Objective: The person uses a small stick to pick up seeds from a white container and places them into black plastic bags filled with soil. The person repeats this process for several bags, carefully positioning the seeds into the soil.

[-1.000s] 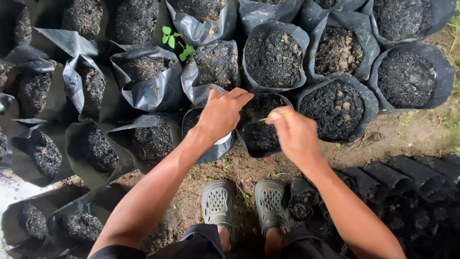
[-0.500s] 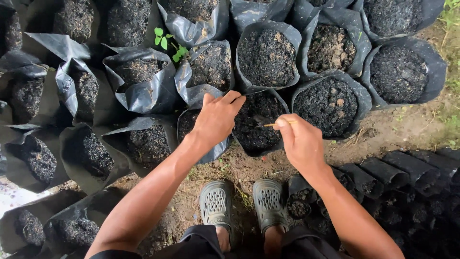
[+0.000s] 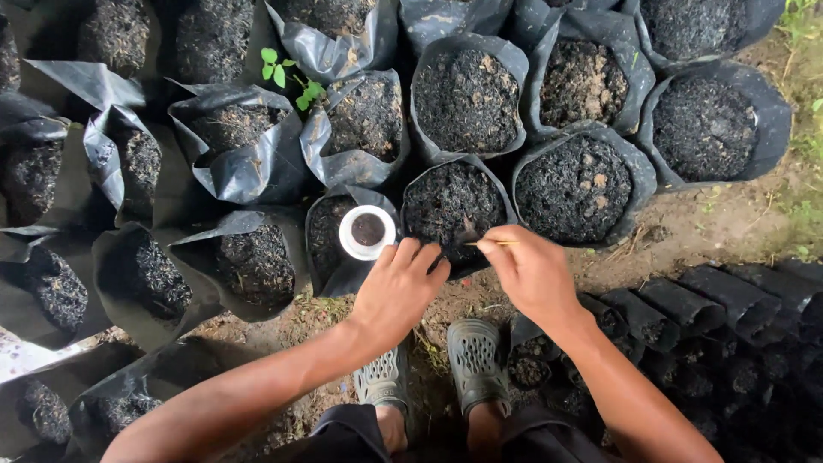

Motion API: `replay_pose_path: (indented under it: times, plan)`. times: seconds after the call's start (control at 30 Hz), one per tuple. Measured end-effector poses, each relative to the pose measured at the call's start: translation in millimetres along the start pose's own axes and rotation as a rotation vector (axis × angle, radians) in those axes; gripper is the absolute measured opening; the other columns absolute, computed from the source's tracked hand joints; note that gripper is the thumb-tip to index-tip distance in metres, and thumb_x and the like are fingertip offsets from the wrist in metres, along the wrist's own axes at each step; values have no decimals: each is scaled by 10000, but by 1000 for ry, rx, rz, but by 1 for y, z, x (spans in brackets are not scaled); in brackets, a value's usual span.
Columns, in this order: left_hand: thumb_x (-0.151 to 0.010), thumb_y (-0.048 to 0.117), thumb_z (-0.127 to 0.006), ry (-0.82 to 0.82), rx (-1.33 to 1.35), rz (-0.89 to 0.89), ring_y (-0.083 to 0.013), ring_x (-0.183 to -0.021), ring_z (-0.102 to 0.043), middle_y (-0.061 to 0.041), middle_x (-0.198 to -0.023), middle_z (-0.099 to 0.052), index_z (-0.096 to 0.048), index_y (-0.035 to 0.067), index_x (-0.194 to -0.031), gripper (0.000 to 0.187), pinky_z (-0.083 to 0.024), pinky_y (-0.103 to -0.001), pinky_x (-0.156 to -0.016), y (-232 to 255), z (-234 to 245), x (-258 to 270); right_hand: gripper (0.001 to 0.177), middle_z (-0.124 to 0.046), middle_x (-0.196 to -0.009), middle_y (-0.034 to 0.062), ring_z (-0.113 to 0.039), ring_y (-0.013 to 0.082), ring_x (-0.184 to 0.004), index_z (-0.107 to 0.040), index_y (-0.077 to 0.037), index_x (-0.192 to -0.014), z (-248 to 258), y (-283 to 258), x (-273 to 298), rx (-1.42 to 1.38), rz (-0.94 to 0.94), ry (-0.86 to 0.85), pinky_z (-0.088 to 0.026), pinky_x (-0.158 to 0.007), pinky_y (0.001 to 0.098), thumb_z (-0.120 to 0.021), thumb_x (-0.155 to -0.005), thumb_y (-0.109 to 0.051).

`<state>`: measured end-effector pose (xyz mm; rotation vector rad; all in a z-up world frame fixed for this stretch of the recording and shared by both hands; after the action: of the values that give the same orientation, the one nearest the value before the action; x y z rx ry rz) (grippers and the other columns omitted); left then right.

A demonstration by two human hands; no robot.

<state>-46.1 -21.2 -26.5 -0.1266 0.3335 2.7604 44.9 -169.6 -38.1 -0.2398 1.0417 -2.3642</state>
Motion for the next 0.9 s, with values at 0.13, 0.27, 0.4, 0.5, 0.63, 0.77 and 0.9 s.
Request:
replay_pose_path:
  times: [0.13,0.27,0.4,0.5,0.63,0.77,0.9]
  plan:
    - [-861,46,-795,53,29,-67,-356,-1195,-578,-148,-1063,-651,-745,85,-1008,160,-423,-454,-956,6,-25,12,165,-756,-882,154,-739,370,-840,-732,-57,-1069,-5,-14,-9,-43,44,-66,-641,-713,482,-611,-1065,-169]
    - [-889,127,-810,-18,-25,-69,-236,-814,-638,-52,-836,-645,-758,150,-928,69,-440,-453,-883,9,-43,23,149,-752,-882,97,-740,297,-804,-757,-101,-1057,9,-14,-12,-33,51,-24,-621,-708,391,-635,-1051,-187]
    - [-858,133,-833,-19,-42,-26,-216,-725,-606,-32,-792,-625,-763,182,-931,113,-425,-433,-791,7,-33,18,127,-764,-862,47,-741,255,-751,-774,-131,-1027,5,0,-8,-90,10,-20,-604,-662,347,-657,-1033,-183]
    - [-845,90,-825,-49,-38,-20,-235,-698,-593,-48,-787,-622,-774,190,-953,156,-419,-433,-755,8,-30,15,129,-770,-870,73,-745,292,-763,-765,-104,-1011,-5,0,-10,-43,55,-57,-606,-639,372,-656,-1034,-170]
    - [-877,66,-777,-152,-29,16,-210,-709,-619,-26,-807,-665,-782,204,-968,165,-450,-425,-773,14,-29,7,127,-765,-909,60,-734,241,-759,-768,-110,-1049,16,-5,-10,-42,51,-42,-611,-665,360,-652,-1036,-159]
    - [-905,142,-766,-77,-11,-17,-225,-744,-617,-42,-852,-644,-772,197,-1083,187,-435,-436,-759,33,-48,-2,132,-728,-842,45,-707,260,-730,-757,-134,-1039,28,-3,-8,91,46,56,-588,-615,362,-652,-1060,-211]
    - [-968,185,-752,-66,-69,-61,-232,-776,-640,-64,-906,-661,-759,140,-1128,166,-447,-422,-763,47,-60,-11,149,-745,-854,73,-733,247,-758,-763,-123,-1014,0,11,-3,121,25,-32,-595,-644,325,-655,-1048,-220]
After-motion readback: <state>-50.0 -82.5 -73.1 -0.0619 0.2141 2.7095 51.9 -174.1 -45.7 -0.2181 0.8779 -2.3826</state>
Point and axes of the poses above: each hand's wrist, its own x-axis away from the middle knuckle, its own z-axis out of the back of the hand, y = z × x, the point moved 7 cm from there along -x, towards the middle knuckle
